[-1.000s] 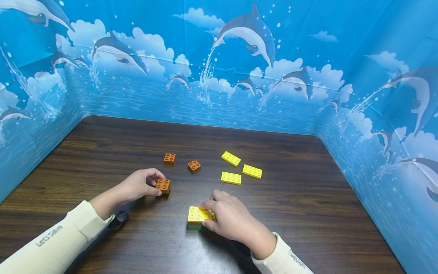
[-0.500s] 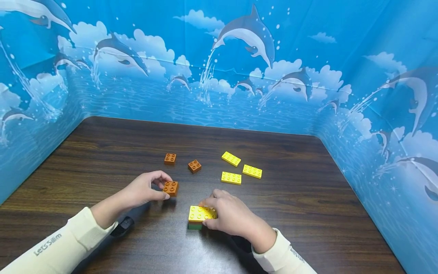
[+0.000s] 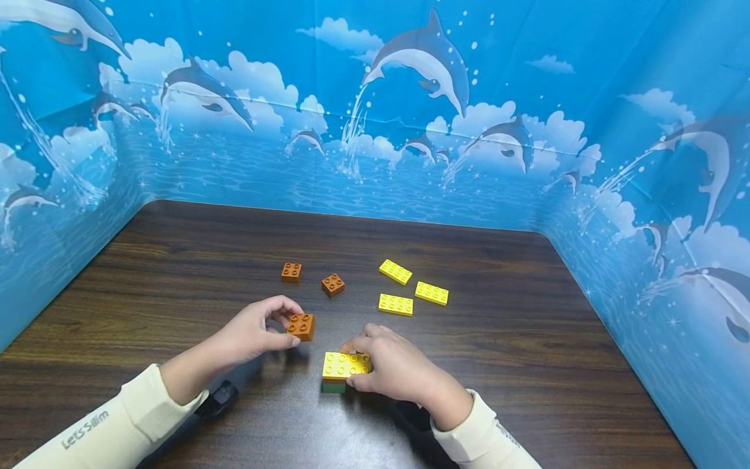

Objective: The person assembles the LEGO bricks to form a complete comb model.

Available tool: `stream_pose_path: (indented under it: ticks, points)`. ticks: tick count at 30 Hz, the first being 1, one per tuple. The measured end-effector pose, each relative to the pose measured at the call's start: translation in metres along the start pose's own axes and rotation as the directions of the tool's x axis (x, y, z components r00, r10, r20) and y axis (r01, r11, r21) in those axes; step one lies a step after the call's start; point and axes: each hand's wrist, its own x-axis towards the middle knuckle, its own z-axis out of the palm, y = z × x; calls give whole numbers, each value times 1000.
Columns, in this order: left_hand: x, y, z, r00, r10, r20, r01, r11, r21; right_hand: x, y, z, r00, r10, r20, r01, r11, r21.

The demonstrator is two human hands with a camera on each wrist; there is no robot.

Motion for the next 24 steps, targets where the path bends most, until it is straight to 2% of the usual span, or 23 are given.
stream_pose_path:
  ticks: [9,19,24]
  points:
    - [-4,8,9,999,28,-16,-30,993,-119,0,0,0,1000,15,8,-16,1000,10]
    - [-8,15,20,994,104,-37,-108,983,-147,0,0,0,1000,23,15,-23,999,31]
    - [-10,18,24,993,118,-27,-121,978,-172,1,0,0,999,31,20,-31,999,36]
